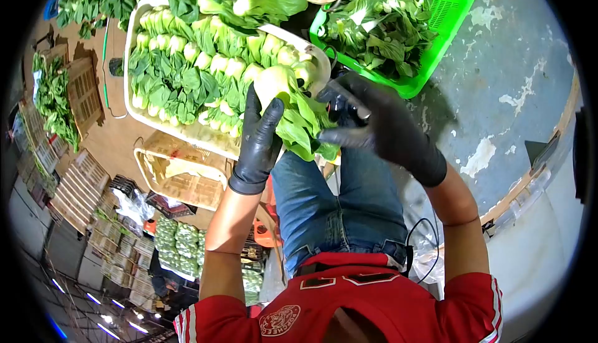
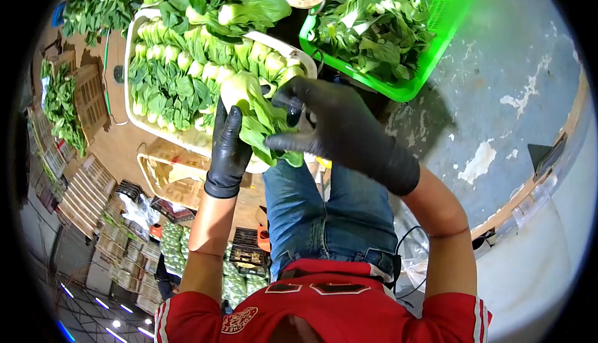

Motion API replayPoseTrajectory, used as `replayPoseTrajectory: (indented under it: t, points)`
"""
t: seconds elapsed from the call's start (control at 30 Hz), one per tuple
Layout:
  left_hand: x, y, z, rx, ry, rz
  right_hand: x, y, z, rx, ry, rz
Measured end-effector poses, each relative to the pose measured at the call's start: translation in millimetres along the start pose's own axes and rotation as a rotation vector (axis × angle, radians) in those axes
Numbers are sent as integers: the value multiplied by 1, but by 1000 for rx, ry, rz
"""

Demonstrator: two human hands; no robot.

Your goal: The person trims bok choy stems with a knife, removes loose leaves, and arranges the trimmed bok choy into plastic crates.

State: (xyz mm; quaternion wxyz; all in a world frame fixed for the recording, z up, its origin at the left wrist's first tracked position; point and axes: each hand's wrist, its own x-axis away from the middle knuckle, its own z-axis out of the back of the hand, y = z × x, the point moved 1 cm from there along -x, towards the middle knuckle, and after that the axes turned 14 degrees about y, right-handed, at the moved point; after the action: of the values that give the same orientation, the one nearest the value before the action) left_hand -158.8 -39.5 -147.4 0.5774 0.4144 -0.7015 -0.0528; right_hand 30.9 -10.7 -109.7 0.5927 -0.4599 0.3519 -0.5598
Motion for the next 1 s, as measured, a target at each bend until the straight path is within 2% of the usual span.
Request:
replayPoseTrajectory:
  t: [0.1,0.13,0.23,0.27,0.33,0.37,0.4,0.43,0.47,0.53,0.57,0.6,0.63,0.77,0.9,1.0]
  points:
    - [-10,-6,-9,-74,49,-120,9,10,0,190,-103,-105]
    - [-11,-6,-13,-114,89,-157,9,16,1,118,-58,-60]
    - [-12,0,-23,-190,102,-84,12,9,13,54,-101,-53]
    - [-8,-1,-29,-174,80,-112,17,4,18,-1,-134,-107]
    - [-3,-5,-38,-232,86,-191,33,4,27,-75,-125,69]
    - [-13,-8,-35,-120,131,-110,41,3,32,-108,-125,158]
    - [-23,-11,-33,-3,182,-34,48,-6,38,-99,-233,167]
    - [-25,-12,-27,-131,182,-163,53,-16,46,-87,-334,176]
    - [-31,-13,-24,-254,169,-304,53,-13,58,-117,-264,150]
    - [-31,-6,-25,-596,83,-638,89,38,66,645,176,116]
    - [-25,1,-33,-729,-1,-762,57,28,82,596,272,-75]
    - [-25,2,-33,-774,-70,-790,38,29,88,539,354,-126]
    - [-25,4,-32,-820,-139,-821,36,30,88,561,302,-82]
    - [-24,-1,-30,-963,-168,-875,26,19,69,612,69,3]
    - [-13,3,-36,-1033,-239,-1005,7,9,45,594,20,125]
    - [-10,3,-36,-956,-226,-1019,7,16,40,577,-11,162]
